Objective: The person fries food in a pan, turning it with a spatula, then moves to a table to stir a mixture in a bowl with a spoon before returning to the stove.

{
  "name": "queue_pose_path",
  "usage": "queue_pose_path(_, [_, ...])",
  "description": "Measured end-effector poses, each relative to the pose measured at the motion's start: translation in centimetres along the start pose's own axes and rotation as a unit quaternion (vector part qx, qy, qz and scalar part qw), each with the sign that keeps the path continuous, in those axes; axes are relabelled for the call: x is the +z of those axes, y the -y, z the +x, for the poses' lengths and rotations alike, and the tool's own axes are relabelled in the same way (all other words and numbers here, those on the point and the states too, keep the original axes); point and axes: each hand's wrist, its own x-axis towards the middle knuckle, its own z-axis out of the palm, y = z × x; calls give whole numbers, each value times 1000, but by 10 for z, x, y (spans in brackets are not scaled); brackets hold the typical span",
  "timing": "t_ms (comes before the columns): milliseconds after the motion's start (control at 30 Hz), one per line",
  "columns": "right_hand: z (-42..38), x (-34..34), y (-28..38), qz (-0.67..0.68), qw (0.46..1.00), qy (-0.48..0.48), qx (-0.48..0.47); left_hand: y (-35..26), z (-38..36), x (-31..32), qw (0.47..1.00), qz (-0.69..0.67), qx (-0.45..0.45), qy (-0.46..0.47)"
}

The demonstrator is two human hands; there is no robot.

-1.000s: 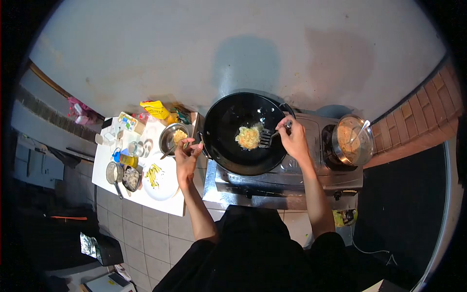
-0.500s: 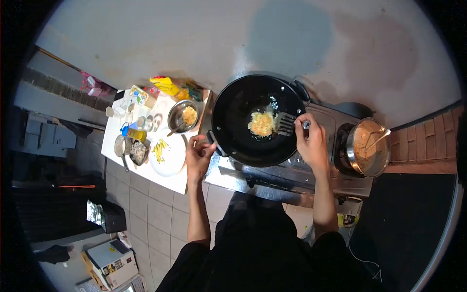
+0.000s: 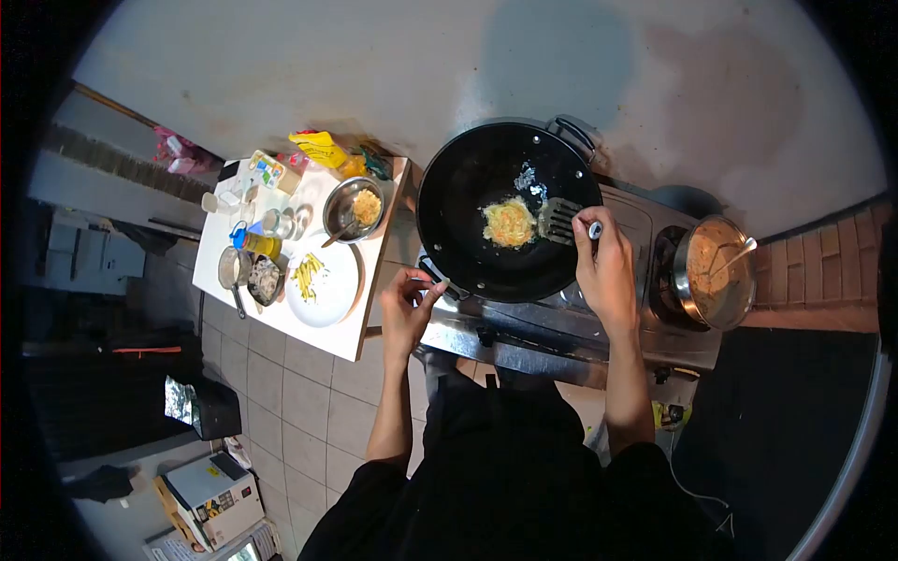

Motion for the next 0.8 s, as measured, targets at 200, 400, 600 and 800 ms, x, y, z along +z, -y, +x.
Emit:
queue_pose_path(200, [-15,-9,12,-26,999,12,-35,0,8,-7,996,37,58,49])
queue_pose_path(400, [-27,-2,23,-40,998,7,-43,-10,15,-18,984,124,87,97])
queue_pose_path(600, [-40,3,26,-79,996,-9,-52,-9,23,-22,968,123,176,126])
queue_pose_path(800, [-53,-11,26,-76,997,-3,-26,-8,17,-20,972,114,163,122])
